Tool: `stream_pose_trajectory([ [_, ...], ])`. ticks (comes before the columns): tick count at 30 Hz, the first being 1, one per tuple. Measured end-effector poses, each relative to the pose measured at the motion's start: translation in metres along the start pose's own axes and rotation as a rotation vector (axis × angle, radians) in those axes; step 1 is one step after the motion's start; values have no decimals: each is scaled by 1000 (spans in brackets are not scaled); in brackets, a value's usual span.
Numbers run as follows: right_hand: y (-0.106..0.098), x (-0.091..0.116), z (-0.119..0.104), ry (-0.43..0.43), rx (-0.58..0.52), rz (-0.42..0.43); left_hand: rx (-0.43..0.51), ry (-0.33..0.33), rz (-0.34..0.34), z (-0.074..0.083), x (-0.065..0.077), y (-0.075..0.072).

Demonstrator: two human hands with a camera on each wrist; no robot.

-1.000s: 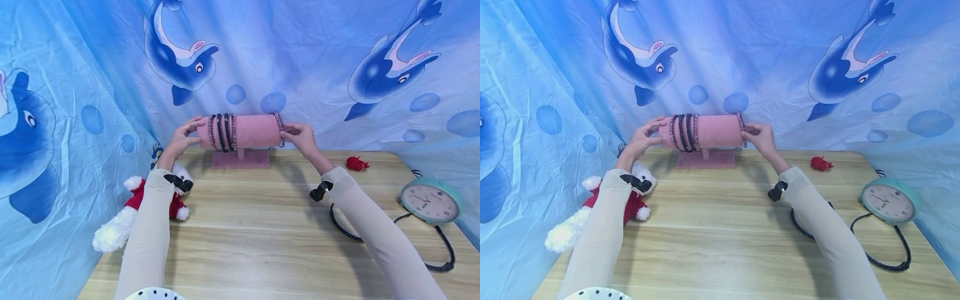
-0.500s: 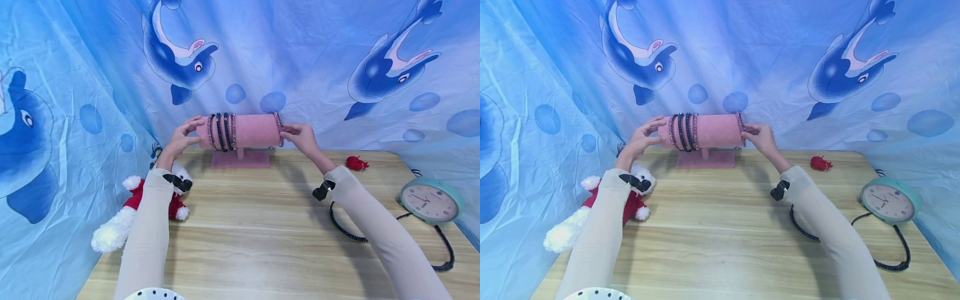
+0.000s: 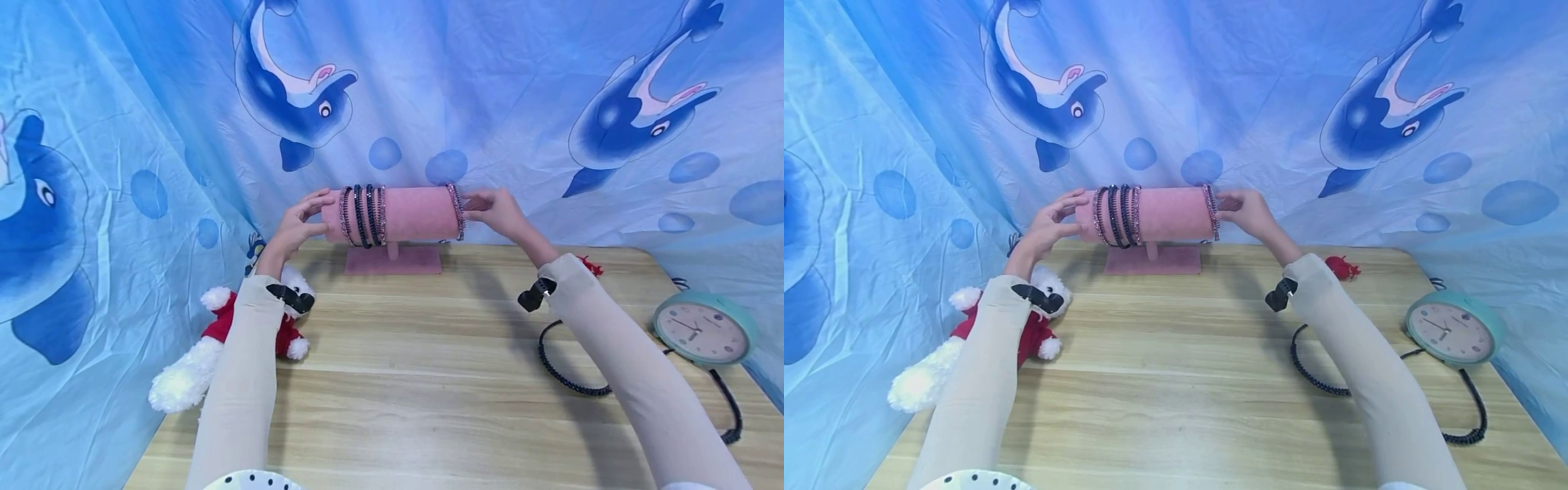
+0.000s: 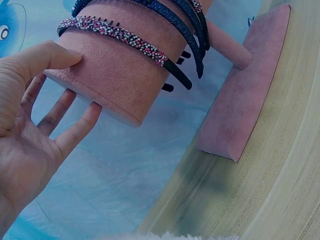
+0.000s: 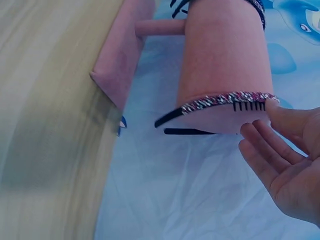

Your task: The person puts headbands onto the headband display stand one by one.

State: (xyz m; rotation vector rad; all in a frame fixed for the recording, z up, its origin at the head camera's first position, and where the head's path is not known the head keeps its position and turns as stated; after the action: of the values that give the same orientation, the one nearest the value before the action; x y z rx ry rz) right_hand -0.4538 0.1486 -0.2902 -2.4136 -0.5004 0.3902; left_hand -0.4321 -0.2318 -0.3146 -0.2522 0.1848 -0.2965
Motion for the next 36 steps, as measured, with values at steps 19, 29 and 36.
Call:
stream_pose_trajectory([
  [19,4,-19,-11,-32,7,-228,7,-8,-17,0,0,-1],
  [29,6,-20,-8,-67,8,-169,19,-18,-10,0,0,-1],
  [36,8,-23,-7,-102,17,-92,35,-18,-8,-2,-1,-1],
])
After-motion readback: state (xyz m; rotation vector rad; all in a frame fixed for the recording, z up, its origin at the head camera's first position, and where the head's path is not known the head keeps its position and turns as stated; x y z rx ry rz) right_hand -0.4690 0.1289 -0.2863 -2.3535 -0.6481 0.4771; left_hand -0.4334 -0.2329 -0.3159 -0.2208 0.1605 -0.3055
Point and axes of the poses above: each hand's wrist, its own x-axis away from the middle knuckle, its own y-axis out of the palm, z = x × y, the point moved 9 cm from there along -x, towards the middle knuckle, and after that the axes turned 8 degrees about -z, right-handed, at the moved point
